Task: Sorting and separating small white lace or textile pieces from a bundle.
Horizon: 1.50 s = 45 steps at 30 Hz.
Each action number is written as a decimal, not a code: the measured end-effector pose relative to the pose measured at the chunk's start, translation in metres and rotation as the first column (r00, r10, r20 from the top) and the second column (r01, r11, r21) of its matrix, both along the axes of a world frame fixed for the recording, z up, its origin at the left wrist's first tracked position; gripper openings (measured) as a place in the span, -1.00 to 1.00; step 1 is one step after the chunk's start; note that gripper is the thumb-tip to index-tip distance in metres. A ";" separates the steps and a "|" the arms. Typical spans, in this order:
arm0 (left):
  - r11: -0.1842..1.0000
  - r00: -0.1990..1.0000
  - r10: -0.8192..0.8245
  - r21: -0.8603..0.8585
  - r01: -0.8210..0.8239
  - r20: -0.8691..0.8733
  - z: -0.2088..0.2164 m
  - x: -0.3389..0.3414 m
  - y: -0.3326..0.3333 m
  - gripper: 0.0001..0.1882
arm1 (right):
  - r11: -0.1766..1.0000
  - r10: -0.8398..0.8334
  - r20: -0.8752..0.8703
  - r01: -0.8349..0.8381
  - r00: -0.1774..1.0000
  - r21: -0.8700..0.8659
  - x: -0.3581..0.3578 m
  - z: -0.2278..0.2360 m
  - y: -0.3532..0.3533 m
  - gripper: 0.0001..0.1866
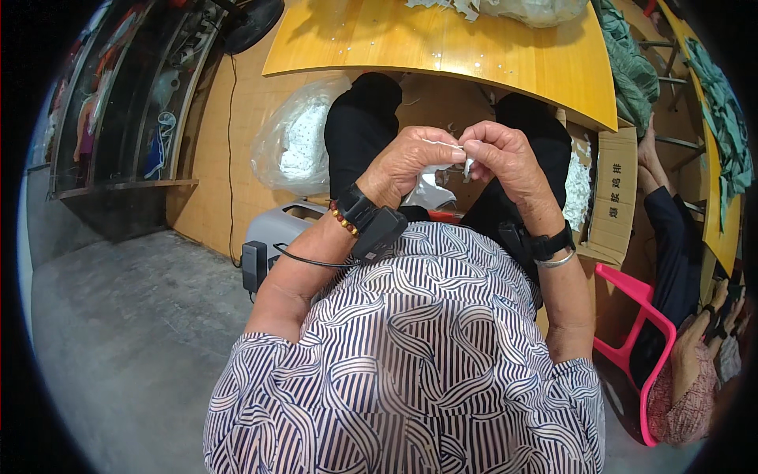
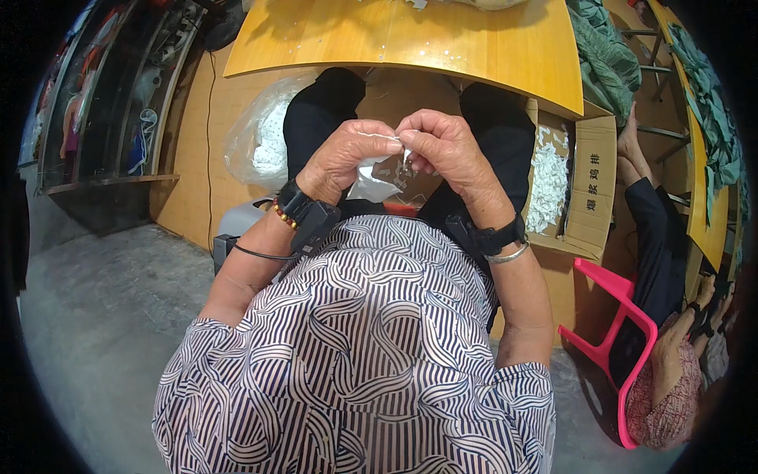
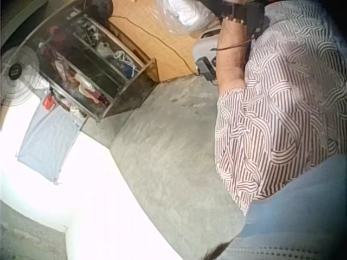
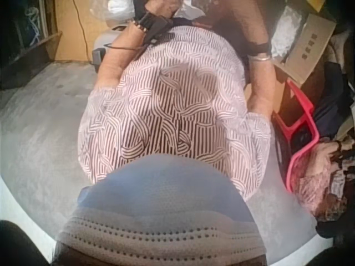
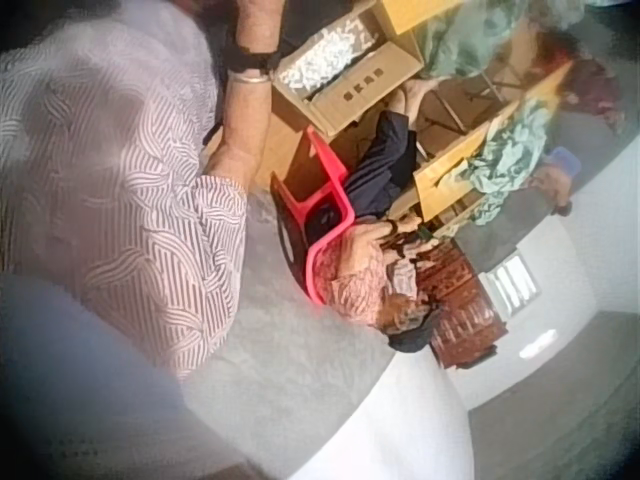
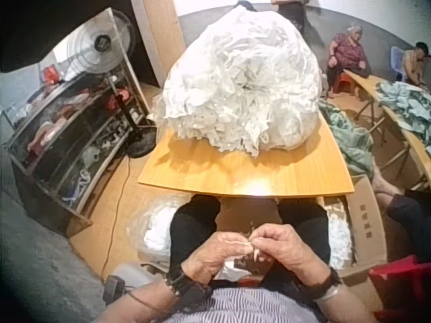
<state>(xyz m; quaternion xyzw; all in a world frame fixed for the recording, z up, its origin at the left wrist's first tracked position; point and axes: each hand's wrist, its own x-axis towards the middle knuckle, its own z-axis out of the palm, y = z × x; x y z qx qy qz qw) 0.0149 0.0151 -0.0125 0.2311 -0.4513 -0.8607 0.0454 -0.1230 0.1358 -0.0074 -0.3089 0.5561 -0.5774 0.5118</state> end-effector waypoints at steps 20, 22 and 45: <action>0.757 0.874 0.470 0.564 -0.329 -0.121 0.009 -0.018 -0.033 -0.74 | 0.946 -0.198 -0.924 0.310 0.327 -0.093 -0.068 0.014 0.068 -0.62; 0.759 0.880 0.462 0.562 -0.328 -0.109 0.009 -0.023 -0.029 -0.72 | 0.985 -0.173 -0.675 0.144 0.717 -0.100 -0.034 0.019 0.034 -0.63; 0.840 0.845 0.483 0.393 -0.374 -0.229 -0.014 0.025 -0.053 -0.66 | 0.999 0.036 0.077 -0.039 0.996 0.037 -0.012 0.015 -0.032 -0.88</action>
